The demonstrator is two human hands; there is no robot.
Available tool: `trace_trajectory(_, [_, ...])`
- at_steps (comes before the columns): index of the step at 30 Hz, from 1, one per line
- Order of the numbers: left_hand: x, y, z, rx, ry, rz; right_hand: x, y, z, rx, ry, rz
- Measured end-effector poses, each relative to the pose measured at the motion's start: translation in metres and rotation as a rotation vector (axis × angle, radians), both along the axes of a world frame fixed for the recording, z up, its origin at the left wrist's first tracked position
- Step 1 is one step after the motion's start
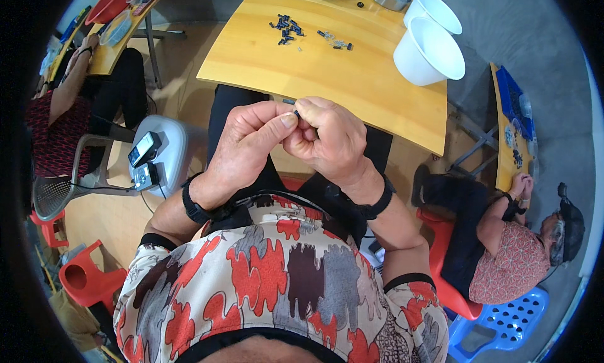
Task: Assembling small plastic components by hand on a workbench.
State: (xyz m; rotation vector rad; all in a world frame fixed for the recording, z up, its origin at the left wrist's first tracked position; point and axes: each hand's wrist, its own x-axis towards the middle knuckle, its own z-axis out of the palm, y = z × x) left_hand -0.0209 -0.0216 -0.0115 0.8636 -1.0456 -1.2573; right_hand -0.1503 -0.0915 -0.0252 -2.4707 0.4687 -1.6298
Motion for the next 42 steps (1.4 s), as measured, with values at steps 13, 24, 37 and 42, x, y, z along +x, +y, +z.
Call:
trace_trajectory(13, [0.014, -0.015, -0.02, 0.203, 0.169, -0.102, 0.001, -0.01, -0.013, 0.28, 0.079, 0.008])
trace_trajectory(24, [0.028, -0.02, -0.038, 0.353, 0.158, -0.126, -0.049, -0.084, 0.024, 0.718, -0.152, -0.047])
trace_trajectory(37, [0.026, -0.025, -0.046, 0.332, 0.205, -0.144, -0.06, -0.088, 0.034, 0.609, -0.221, -0.055])
trace_trajectory(42, [0.027, -0.025, -0.05, 0.349, 0.183, -0.139, -0.087, -0.151, 0.046, 0.432, -0.078, -0.362])
